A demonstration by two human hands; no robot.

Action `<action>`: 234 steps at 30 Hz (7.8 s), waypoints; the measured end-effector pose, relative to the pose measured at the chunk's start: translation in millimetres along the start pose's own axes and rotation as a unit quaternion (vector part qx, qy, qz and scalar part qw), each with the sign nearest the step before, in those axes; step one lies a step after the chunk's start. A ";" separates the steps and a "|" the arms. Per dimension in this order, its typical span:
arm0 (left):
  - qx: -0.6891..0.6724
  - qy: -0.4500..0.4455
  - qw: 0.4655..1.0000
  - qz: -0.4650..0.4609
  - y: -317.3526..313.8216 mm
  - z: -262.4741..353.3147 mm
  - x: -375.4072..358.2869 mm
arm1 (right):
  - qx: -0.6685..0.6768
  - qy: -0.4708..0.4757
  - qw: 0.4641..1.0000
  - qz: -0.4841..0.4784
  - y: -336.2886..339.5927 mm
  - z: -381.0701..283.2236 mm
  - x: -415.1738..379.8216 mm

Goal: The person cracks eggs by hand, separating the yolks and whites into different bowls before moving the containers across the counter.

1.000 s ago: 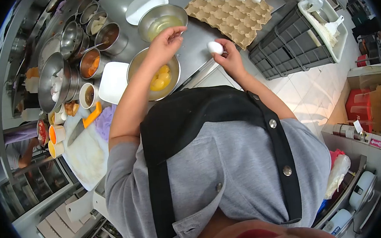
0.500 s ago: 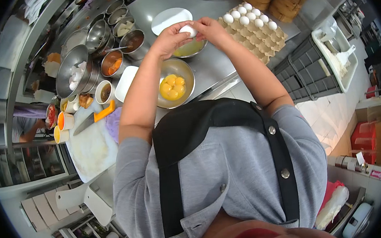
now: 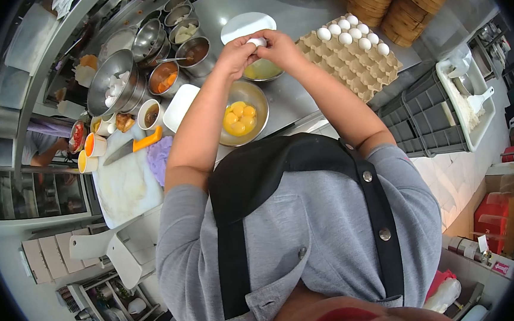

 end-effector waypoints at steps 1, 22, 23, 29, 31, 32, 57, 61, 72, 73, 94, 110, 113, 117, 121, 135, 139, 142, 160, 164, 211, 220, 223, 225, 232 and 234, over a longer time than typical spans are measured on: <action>-0.007 0.000 1.000 0.015 3.6 -2.8 4.2 | 0.002 0.001 1.000 0.001 0.4 -1.7 0.4; -0.063 0.087 0.994 0.025 22.5 -8.6 29.3 | 0.273 -0.133 0.951 -0.054 -5.9 42.5 7.6; -0.065 0.095 0.993 -0.004 20.3 -7.5 27.5 | 0.322 -0.157 0.932 -0.058 -6.8 42.3 4.0; -0.172 0.105 0.978 -0.059 21.5 5.7 4.3 | 0.501 -0.225 0.833 -0.067 -7.7 51.5 -2.5; -0.117 0.096 0.988 -0.022 32.2 -0.4 4.3 | 0.520 -0.230 0.821 -0.057 -4.7 54.0 -0.8; -0.064 0.087 0.994 0.017 41.0 -3.6 3.8 | 0.499 -0.219 0.838 -0.044 0.2 58.2 3.1; -0.298 -0.110 0.948 -0.010 18.0 2.8 6.8 | -0.176 0.088 0.980 0.017 36.9 -60.6 35.2; -0.289 -0.110 0.951 -0.027 16.0 7.8 3.1 | -0.202 0.146 0.967 0.045 54.1 -91.7 37.6; -0.199 -0.108 0.973 -0.043 10.1 19.5 -5.4 | -0.105 0.061 0.993 -0.009 44.7 -62.1 26.6; -0.200 -0.105 0.973 -0.039 11.1 19.2 -5.3 | -0.104 0.061 0.993 -0.008 42.1 -55.1 25.6; -0.202 0.034 0.978 0.044 37.5 -12.6 13.3 | 0.453 -0.210 0.867 -0.001 6.7 44.1 -5.4; 0.551 -0.138 0.818 0.087 -4.7 43.4 -11.7 | 0.452 -0.102 0.885 -0.043 38.0 -46.1 -5.5; 0.213 -0.101 0.970 0.067 22.7 48.7 -25.3 | 0.343 -0.101 0.927 -0.113 1.8 -50.6 -32.2; -0.022 -0.107 0.994 0.021 41.1 47.4 -60.4 | -0.016 0.068 0.970 -0.234 -47.0 -72.6 -70.2; -0.090 -0.083 0.992 0.019 59.5 20.9 -102.2 | -0.115 0.255 0.947 -0.158 -45.5 -111.4 -78.4; -0.344 -0.111 0.927 -0.103 55.0 7.9 -166.9 | 0.074 0.121 0.987 -0.079 -28.9 -95.4 -68.7; -0.145 -0.290 0.941 0.098 142.3 118.3 -214.5 | -0.066 0.065 0.995 0.045 61.9 -43.9 -52.1; 0.004 -0.310 0.887 0.342 269.4 164.5 -241.5 | -0.275 0.006 0.953 0.128 155.4 -5.0 -54.0; 0.188 -0.271 0.889 0.318 156.0 119.0 -162.8 | -0.424 -0.156 0.848 0.279 326.5 154.0 -102.9; 0.166 -0.241 0.935 0.202 92.1 77.8 -131.7 | -0.282 -0.146 0.877 0.359 304.9 97.6 -120.6; -0.056 -0.014 0.997 -0.054 -29.5 -7.7 -36.1 | 0.121 -0.035 0.992 -0.007 27.5 -9.6 -42.0; -0.033 -0.037 0.999 -0.006 -19.4 5.7 -25.8 | 0.081 -0.016 0.997 -0.014 10.8 -14.1 -18.2; -0.023 -0.039 0.999 -0.002 -20.8 9.1 -20.6 | 0.040 -0.006 0.999 -0.015 8.7 -7.6 -9.1; -0.027 -0.035 0.999 0.008 -19.5 8.0 -15.6 | 0.034 -0.006 0.999 -0.012 9.2 -2.7 -5.0; -0.053 -0.005 0.996 0.070 -5.4 -6.4 5.7 | -0.101 -0.004 0.995 -0.003 8.4 -6.2 1.0; -0.037 0.011 0.997 0.072 -0.2 -9.7 14.1 | -0.110 -0.003 0.994 -0.001 9.0 -11.6 0.8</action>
Point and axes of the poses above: each hand's wrist, its own x-axis towards the middle knuckle, its own y-axis out of the back of the hand, z = x × y, the point moved 9 cm from there along x, towards the middle knuckle, and after that the axes turned 4 degrees about y, right-handed, at the moved point
